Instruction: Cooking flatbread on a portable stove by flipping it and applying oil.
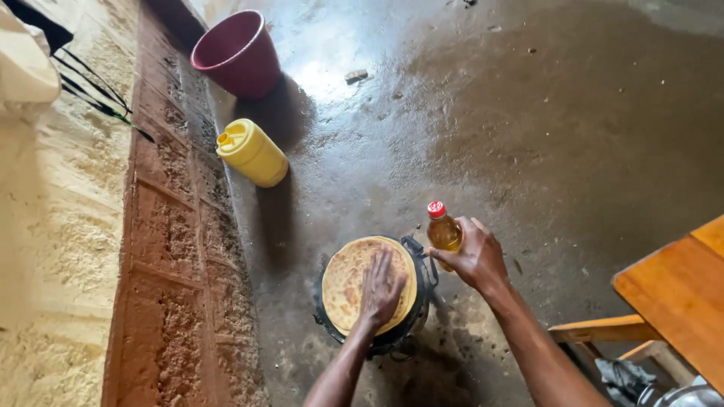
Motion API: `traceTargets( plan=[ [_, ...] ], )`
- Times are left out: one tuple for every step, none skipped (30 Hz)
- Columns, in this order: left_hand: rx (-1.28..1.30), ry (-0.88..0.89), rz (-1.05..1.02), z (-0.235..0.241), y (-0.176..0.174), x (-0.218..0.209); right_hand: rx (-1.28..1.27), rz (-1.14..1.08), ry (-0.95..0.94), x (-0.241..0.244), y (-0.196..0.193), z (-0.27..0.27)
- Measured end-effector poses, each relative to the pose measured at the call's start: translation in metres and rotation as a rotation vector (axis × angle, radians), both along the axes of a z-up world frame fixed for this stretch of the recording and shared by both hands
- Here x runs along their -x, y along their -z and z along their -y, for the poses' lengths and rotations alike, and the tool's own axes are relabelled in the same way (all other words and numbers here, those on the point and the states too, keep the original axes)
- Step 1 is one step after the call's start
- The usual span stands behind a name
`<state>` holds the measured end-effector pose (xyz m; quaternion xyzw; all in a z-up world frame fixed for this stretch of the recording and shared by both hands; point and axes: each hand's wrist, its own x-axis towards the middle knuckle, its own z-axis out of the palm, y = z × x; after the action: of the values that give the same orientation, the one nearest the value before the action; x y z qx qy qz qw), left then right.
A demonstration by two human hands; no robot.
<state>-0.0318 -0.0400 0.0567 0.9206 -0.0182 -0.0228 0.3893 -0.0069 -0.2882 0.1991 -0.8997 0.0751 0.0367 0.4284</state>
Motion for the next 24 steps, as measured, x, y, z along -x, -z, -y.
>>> traceTargets(
  plan=[
    [-0.146, 0.153, 0.035, -0.007, -0.005, 0.001, -0.002, -0.01, 0.006, 0.001, 0.001, -0.002],
    [-0.292, 0.306, 0.07, -0.013, -0.009, 0.001, -0.005, -0.019, 0.012, 0.002, 0.002, -0.002],
    [-0.299, 0.314, 0.069, -0.017, -0.005, 0.0, -0.013, -0.021, 0.02, 0.003, 0.001, -0.002],
    [-0.334, 0.262, 0.097, -0.021, 0.0, -0.001, -0.019, -0.015, 0.026, 0.005, 0.0, -0.001],
    [-0.361, 0.203, 0.133, -0.022, 0.004, -0.004, -0.017, -0.002, 0.027, 0.003, -0.003, 0.0],
    [-0.361, 0.206, 0.138, -0.015, 0.016, -0.004, -0.017, 0.002, 0.031, 0.001, 0.007, 0.004],
    [-0.232, 0.027, 0.143, -0.012, 0.026, -0.006, 0.027, 0.043, 0.025, -0.003, 0.018, 0.004],
    [-0.101, -0.15, 0.148, -0.009, 0.037, -0.009, 0.07, 0.084, 0.021, -0.008, 0.028, 0.004],
    [-0.098, -0.155, 0.155, -0.006, 0.03, -0.005, 0.073, 0.091, 0.017, -0.009, 0.03, 0.004],
    [-0.003, -0.112, 0.099, -0.003, 0.024, 0.0, 0.068, 0.081, 0.028, -0.011, 0.031, 0.004],
    [0.092, -0.063, 0.043, -0.002, 0.017, 0.003, 0.064, 0.069, 0.044, -0.012, 0.032, 0.001],
    [0.094, -0.061, 0.048, -0.005, 0.01, -0.001, 0.066, 0.075, 0.045, -0.015, 0.023, 0.003],
    [-0.102, 0.187, 0.069, -0.013, 0.005, 0.001, 0.058, 0.041, 0.039, -0.014, 0.02, 0.002],
    [-0.298, 0.437, 0.088, -0.02, -0.001, 0.002, 0.05, 0.008, 0.034, -0.012, 0.016, 0.002],
    [-0.293, 0.441, 0.093, -0.019, 0.002, -0.004, 0.055, 0.011, 0.039, -0.013, 0.015, 0.002],
    [-0.306, 0.365, 0.119, -0.018, 0.003, -0.01, 0.037, 0.02, 0.035, -0.014, 0.014, 0.002],
    [-0.323, 0.29, 0.137, -0.023, 0.004, -0.011, 0.012, 0.021, 0.031, -0.011, 0.013, -0.003],
    [-0.324, 0.297, 0.132, -0.016, 0.017, -0.008, 0.01, 0.016, 0.037, -0.007, 0.017, -0.001],
    [-0.21, 0.118, 0.097, -0.009, 0.029, -0.011, 0.014, 0.026, 0.035, -0.009, 0.018, -0.001],
    [-0.093, -0.059, 0.062, -0.003, 0.04, -0.013, 0.018, 0.037, 0.034, -0.011, 0.019, 0.0],
    [-0.089, -0.072, 0.069, 0.0, 0.025, -0.012, 0.022, 0.045, 0.021, -0.014, 0.022, 0.002],
    [-0.096, 0.061, 0.027, 0.002, 0.01, -0.012, 0.029, 0.032, 0.023, -0.017, 0.025, 0.004],
    [-0.11, 0.201, -0.026, -0.001, -0.004, -0.006, 0.029, 0.006, 0.031, -0.014, 0.03, 0.002],
    [-0.113, 0.195, -0.031, -0.011, -0.005, -0.005, 0.025, 0.002, 0.025, -0.012, 0.023, -0.001]
  ],
)
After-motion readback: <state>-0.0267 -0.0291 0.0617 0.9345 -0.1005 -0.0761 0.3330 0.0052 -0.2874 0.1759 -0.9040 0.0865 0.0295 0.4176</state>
